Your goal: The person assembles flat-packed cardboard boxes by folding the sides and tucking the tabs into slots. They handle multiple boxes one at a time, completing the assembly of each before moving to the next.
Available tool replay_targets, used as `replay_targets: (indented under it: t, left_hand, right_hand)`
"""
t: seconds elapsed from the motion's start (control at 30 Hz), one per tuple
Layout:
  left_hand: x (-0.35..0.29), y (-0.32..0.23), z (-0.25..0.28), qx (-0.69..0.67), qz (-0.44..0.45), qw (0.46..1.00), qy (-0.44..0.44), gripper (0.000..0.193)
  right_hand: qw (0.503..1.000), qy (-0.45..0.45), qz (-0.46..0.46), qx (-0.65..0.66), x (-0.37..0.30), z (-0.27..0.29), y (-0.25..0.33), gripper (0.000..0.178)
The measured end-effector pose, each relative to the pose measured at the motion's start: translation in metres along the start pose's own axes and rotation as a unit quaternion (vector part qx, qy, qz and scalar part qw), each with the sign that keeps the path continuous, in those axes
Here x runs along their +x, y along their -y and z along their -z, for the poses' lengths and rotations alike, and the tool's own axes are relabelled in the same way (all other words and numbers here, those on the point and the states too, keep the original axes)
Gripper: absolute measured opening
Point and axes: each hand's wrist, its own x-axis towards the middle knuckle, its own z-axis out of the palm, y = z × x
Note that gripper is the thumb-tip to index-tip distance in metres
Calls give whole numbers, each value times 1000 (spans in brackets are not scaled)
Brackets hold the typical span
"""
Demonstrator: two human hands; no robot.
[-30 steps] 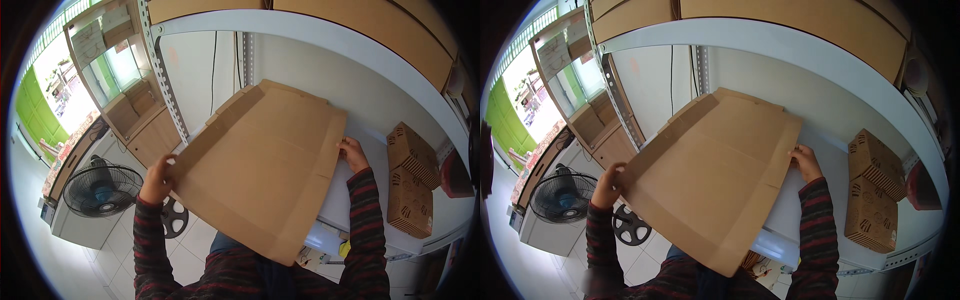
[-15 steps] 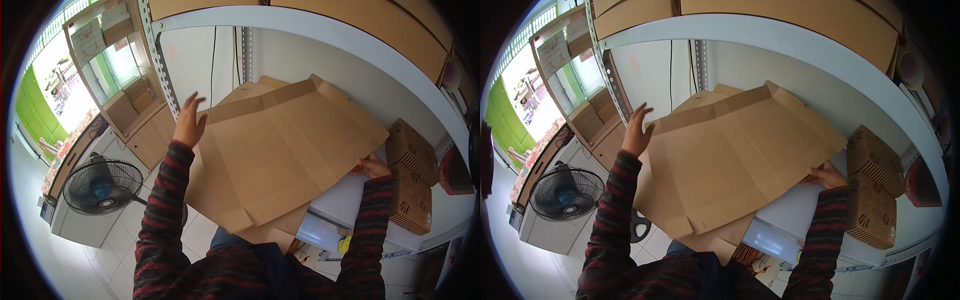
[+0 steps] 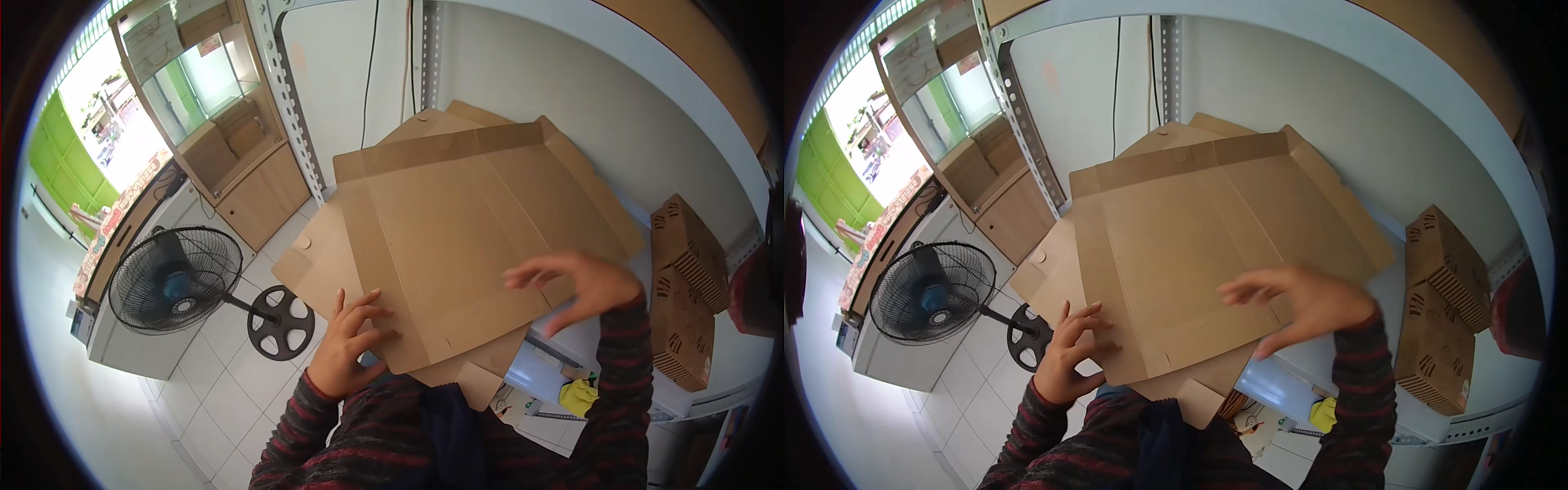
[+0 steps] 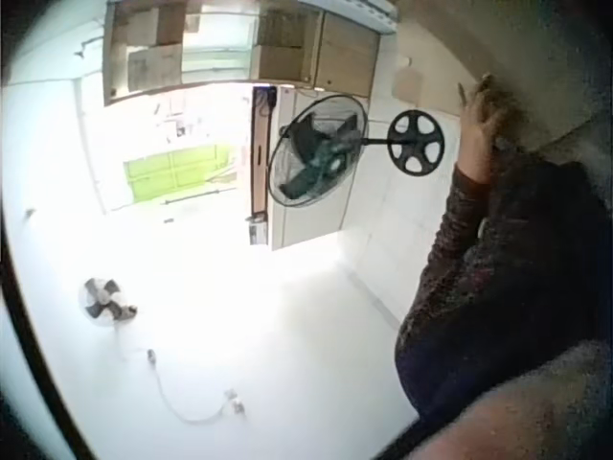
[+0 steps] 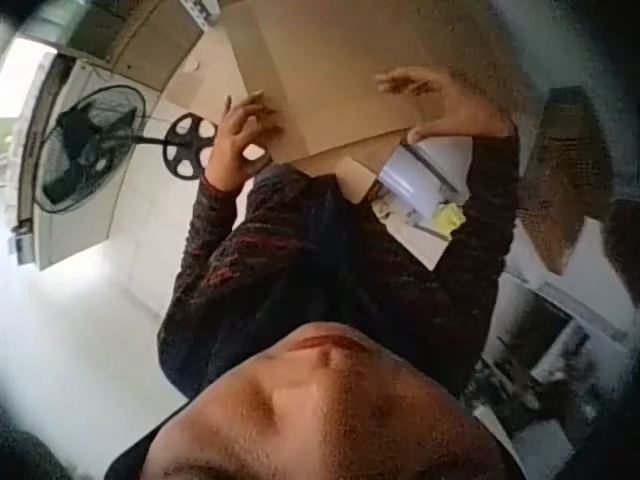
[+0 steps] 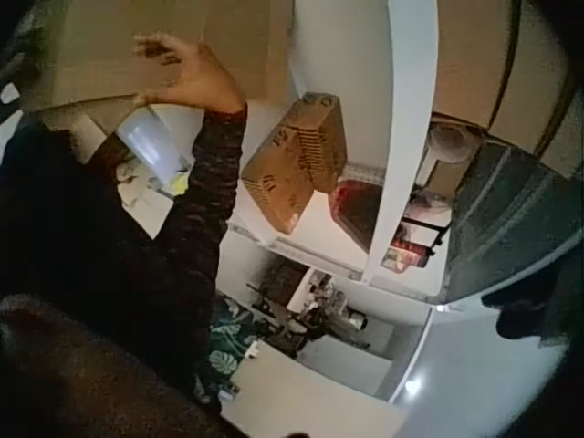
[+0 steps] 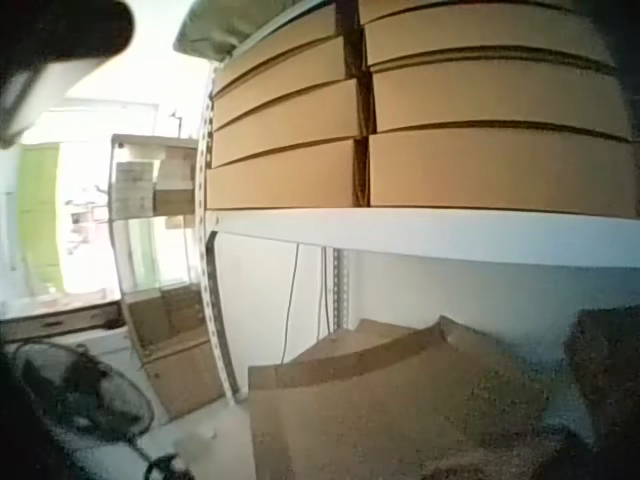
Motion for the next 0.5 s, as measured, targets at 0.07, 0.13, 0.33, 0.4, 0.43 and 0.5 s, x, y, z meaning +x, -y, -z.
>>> replay_targets:
  t: [0.07,0.13,0.33,0.4,0.43,0.5]
  left_hand:
    - [0,-5,-3,23,13,996,-85,28]
    - [-4,-1,-8,-1,47,990,-133,24]
    - [-6,16,-18,-37,126,970,-205,18]
    - [-5,18,-22,-43,169,962,-209,21]
    - [-3,18,-24,-40,181,958,-219,21]
    - [4,17,-27,-36,202,949,-240,23]
  right_hand:
    - [986,9,46,-158,21,-25,10,67]
    - [960,-21,100,-262,29,-49,8,56]
    - [971,-47,57,-227,37,-59,-9,26]
    - [957,-114,75,-255,40,-59,-13,22]
    - [948,-147,83,-268,42,-60,-14,21]
    - [933,-196,86,-291,49,-59,-18,26]
